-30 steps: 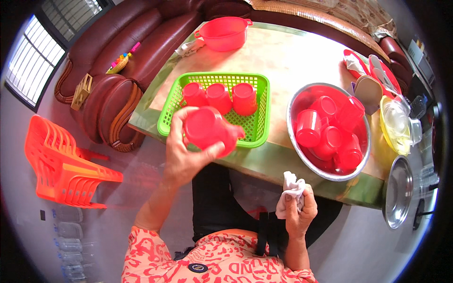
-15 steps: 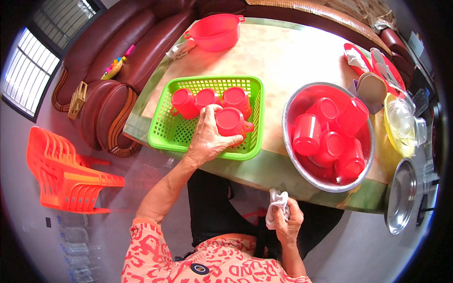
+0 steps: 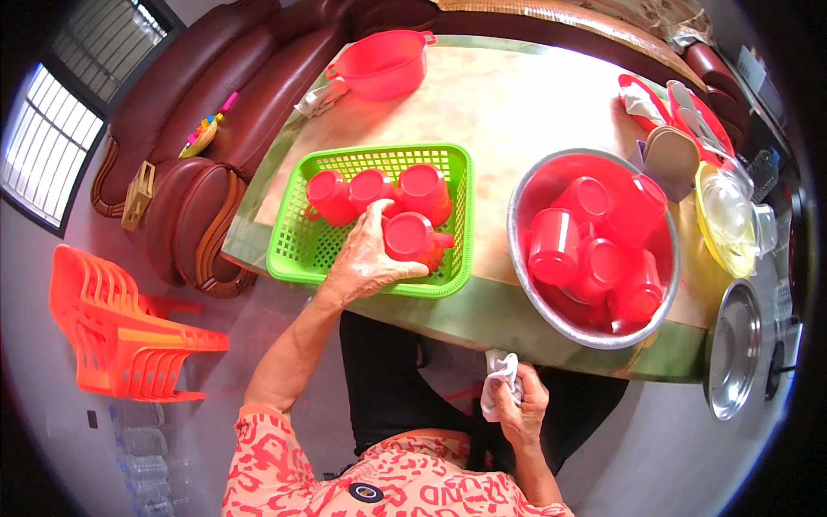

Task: The person wipes red plastic cups with a white cloth, handling them one at a time. They pick each cup from a metal bowl, wipe the exterior and interior, then place it into a green basket. The process repeats for several cups throughout the clip.

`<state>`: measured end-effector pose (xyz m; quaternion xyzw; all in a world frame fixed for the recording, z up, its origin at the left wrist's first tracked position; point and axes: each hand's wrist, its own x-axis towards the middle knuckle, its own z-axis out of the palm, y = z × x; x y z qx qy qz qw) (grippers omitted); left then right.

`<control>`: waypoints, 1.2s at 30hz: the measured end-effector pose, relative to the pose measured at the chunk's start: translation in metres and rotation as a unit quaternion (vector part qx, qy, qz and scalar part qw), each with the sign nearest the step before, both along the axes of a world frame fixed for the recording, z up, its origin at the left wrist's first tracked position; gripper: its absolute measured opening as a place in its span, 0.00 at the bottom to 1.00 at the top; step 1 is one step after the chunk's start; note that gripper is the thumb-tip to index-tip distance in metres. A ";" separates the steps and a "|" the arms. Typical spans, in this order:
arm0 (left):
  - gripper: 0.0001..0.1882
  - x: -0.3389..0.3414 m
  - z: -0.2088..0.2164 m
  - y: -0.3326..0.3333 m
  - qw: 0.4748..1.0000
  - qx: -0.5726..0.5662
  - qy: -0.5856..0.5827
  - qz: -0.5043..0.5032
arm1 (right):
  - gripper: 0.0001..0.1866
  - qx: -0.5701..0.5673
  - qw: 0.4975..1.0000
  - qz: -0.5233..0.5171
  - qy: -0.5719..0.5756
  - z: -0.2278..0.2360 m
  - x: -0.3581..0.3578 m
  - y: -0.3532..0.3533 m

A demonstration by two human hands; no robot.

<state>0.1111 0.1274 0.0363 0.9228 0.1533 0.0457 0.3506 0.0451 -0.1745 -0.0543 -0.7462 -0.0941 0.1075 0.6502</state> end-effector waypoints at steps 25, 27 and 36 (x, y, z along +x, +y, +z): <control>0.48 0.057 -0.012 -0.171 0.960 0.175 -0.165 -0.140 | 0.11 -0.053 0.997 -0.001 -0.051 -0.013 0.013 -0.015; 0.52 0.062 -0.016 -0.178 0.964 0.182 -0.135 -0.140 | 0.11 -0.054 0.998 0.000 -0.025 -0.014 0.014 -0.018; 0.50 0.076 -0.036 -0.187 0.955 0.261 -0.116 -0.081 | 0.11 -0.100 0.994 0.011 -0.037 -0.003 0.017 -0.014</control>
